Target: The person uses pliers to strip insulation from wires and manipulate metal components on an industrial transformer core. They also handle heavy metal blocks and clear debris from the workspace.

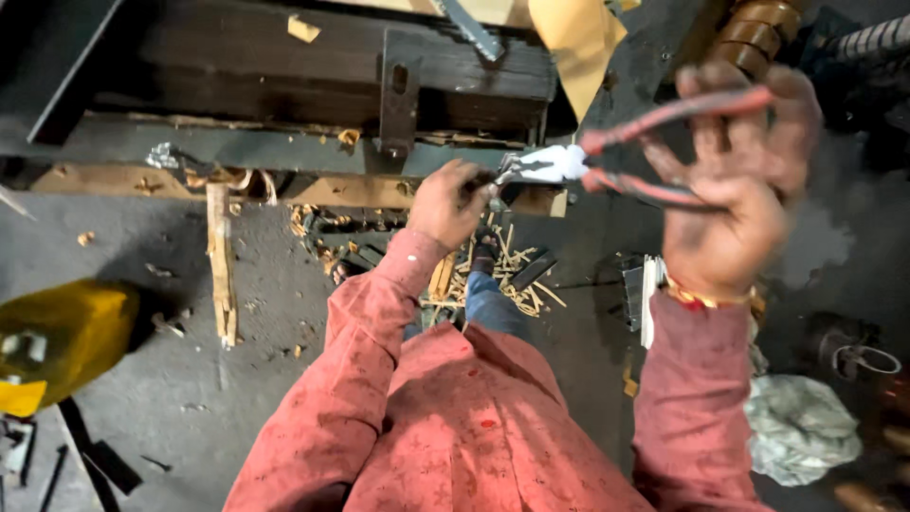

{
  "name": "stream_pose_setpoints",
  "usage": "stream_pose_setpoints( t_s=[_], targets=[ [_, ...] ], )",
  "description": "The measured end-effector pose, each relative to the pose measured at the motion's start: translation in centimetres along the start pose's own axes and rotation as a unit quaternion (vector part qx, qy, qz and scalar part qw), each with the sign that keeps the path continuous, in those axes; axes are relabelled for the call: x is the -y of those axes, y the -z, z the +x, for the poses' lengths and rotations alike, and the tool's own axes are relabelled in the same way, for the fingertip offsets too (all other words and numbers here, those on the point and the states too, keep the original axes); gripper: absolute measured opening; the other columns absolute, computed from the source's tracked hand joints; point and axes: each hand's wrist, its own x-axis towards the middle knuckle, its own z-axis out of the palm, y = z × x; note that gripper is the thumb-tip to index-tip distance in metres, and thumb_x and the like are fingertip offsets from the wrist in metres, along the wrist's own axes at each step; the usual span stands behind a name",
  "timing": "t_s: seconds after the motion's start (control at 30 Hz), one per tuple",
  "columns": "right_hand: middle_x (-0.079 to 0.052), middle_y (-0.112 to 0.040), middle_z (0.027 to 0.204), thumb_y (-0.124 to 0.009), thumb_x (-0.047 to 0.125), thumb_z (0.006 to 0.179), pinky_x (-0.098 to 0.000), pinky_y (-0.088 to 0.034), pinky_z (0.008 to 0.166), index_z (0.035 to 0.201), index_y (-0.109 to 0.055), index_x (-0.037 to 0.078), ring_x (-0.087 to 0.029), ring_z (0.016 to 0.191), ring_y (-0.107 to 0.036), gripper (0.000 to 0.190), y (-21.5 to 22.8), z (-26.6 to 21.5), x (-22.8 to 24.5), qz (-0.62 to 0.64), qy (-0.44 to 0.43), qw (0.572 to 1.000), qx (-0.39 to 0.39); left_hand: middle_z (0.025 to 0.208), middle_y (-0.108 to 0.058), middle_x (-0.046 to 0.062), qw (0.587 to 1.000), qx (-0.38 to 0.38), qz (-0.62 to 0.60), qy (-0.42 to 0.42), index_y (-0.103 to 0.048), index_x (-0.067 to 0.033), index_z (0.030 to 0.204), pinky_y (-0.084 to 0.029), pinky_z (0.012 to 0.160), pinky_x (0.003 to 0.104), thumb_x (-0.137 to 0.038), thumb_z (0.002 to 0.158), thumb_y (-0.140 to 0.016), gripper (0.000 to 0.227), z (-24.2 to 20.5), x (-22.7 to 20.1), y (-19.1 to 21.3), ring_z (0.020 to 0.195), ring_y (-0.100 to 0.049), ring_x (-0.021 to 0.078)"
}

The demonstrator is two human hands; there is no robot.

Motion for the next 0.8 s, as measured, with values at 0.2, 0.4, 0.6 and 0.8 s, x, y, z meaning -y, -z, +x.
stream_pose_setpoints(
  t_s=[0.2, 0.4, 0.6, 0.8],
  targets=[
    [-0.018, -0.051, 0.148, -0.041, -0.007, 0.082, -0.0560, -0.049, 0.113, 0.151, -0.042, 0.012, -0.034, 0.147, -0.047, 0.071, 3.4, -5.2, -0.3, 0.027, -0.004, 0.997, -0.078, 0.092, -0.067, 0.015, 0.993, 0.023, 0.107, -0.031, -0.070, -0.0053, 0.094, -0.053, 0.076, 0.047, -0.029, 0.081, -0.081, 0.029, 1.9, -2.6, 0.0, 0.088, -0.066, 0.0387],
    [-0.018, -0.053, 0.149, -0.040, -0.008, 0.076, -0.0551, -0.047, 0.117, 0.146, -0.047, 0.011, -0.037, 0.150, -0.049, 0.073, 5.2, -10.8, -1.9, 0.012, -0.051, 0.986, -0.159, 0.093, -0.068, 0.014, 0.990, 0.093, 0.102, -0.008, -0.069, -0.0057, 0.095, -0.053, 0.076, 0.045, -0.028, 0.082, -0.079, 0.027, 3.1, -2.7, 0.6, 0.087, -0.067, 0.0357],
    [-0.018, -0.053, 0.148, -0.039, -0.008, 0.073, -0.0540, -0.051, 0.117, 0.144, -0.049, 0.010, -0.036, 0.149, -0.048, 0.074, 4.1, -12.6, -1.8, 0.006, -0.045, 0.982, -0.181, 0.103, -0.062, 0.018, 0.989, 0.114, 0.082, -0.047, -0.063, -0.0023, 0.104, -0.052, 0.082, 0.046, -0.015, 0.092, -0.068, 0.019, 1.8, -2.2, 1.2, 0.098, -0.064, 0.0400],
    [-0.020, -0.052, 0.147, -0.036, -0.011, 0.071, -0.0557, -0.044, 0.115, 0.137, -0.052, 0.003, -0.035, 0.150, -0.047, 0.069, 3.1, -11.9, -1.5, 0.004, -0.030, 0.991, -0.133, 0.116, -0.064, 0.019, 0.981, 0.171, 0.051, -0.071, -0.057, -0.0036, 0.134, -0.053, 0.096, 0.044, -0.006, 0.082, -0.062, 0.052, 1.4, -3.9, 2.8, 0.110, -0.064, 0.0405]
  ],
)
